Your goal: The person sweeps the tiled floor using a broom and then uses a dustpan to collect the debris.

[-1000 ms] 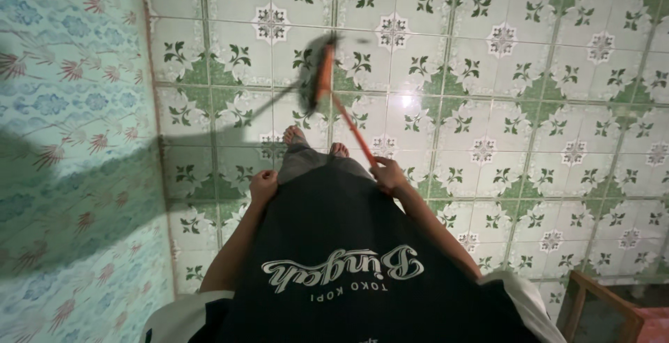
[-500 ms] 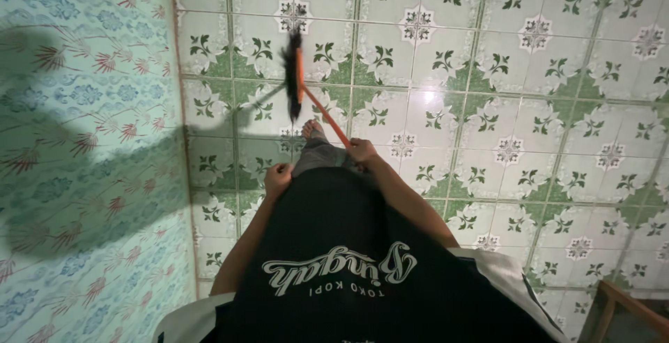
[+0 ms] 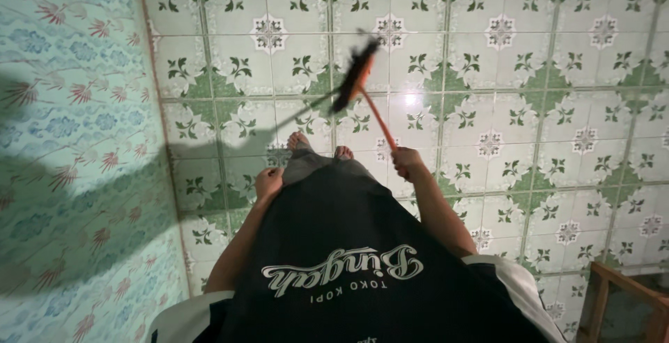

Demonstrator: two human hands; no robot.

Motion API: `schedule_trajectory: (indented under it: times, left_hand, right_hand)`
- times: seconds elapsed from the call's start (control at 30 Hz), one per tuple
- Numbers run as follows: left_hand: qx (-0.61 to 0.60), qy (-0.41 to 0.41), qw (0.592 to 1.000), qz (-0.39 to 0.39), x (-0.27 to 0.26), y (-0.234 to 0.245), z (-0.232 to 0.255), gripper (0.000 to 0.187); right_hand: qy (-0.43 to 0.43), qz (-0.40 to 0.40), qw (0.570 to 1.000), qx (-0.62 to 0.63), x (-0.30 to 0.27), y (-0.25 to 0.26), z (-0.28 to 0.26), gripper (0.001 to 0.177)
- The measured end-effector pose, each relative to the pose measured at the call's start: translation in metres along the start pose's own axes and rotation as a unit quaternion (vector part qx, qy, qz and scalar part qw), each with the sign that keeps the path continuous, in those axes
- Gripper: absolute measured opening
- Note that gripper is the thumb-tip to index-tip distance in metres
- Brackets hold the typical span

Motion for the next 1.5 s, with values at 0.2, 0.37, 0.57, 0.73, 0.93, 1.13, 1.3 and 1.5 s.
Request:
schedule_trajectory:
  times: [0.2,0.37,0.57,0.73,0.93,1.13,1.3,1.5]
  left_hand:
    - [0.032,-0.015,0.999,-0.005,0.004,-0.005,0.007,0.038]
    - [0.004,-0.001,1.000,-0.010,-0.001,-0.005,-0.004,0.039]
    - [0.001,-0.032,0.999,-0.011,-0.001,-0.011,-0.009,0.035]
    - [0.015,-0.020,1.000,-0.018,-0.003,-0.012,-0.013,0.034]
    - [0.018,0.002,1.000,-0.006,-0.008,-0.001,-0.033,0.032]
    - [-0.003,0.026,0.999,-0.026,-0.016,0.014,-0.056,0.032]
    - [0.055,0.048,0.997,-0.036,-0.007,0.023,-0.053,0.034]
    - [0.027,-0.078,0.996,0.017,0.028,0.020,-0.009,0.032]
  right_hand:
    - [0.031,0.052,0.998,0.033,-0.010,0.040,-0.011,0.028]
    - [0.061,0.087,0.989,-0.105,-0.064,0.042,-0.020,0.045]
    - [0.105,-0.009,0.985,-0.136,-0.087,-0.004,-0.017,0.046]
    - [0.156,-0.141,0.964,-0.165,-0.026,-0.092,-0.006,0.040]
    - [0.201,-0.175,0.945,-0.189,0.025,-0.188,-0.009,0.038]
    - [0.189,-0.138,0.949,-0.210,0.034,-0.185,-0.002,0.036]
    - [0.166,-0.106,0.958,-0.209,0.016,-0.126,0.004,0.035]
    - [0.027,-0.031,0.993,-0.113,-0.018,-0.037,0.024,0.043]
Point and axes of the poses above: each hand's wrist, its own x-axis towards the middle knuckle, its own y-axis out of the back of the hand, z = x × y, the point moved 6 cm from there along x, towards the middle knuckle, and after that the axes turned 6 degrees about y, right-handed, at the moved point
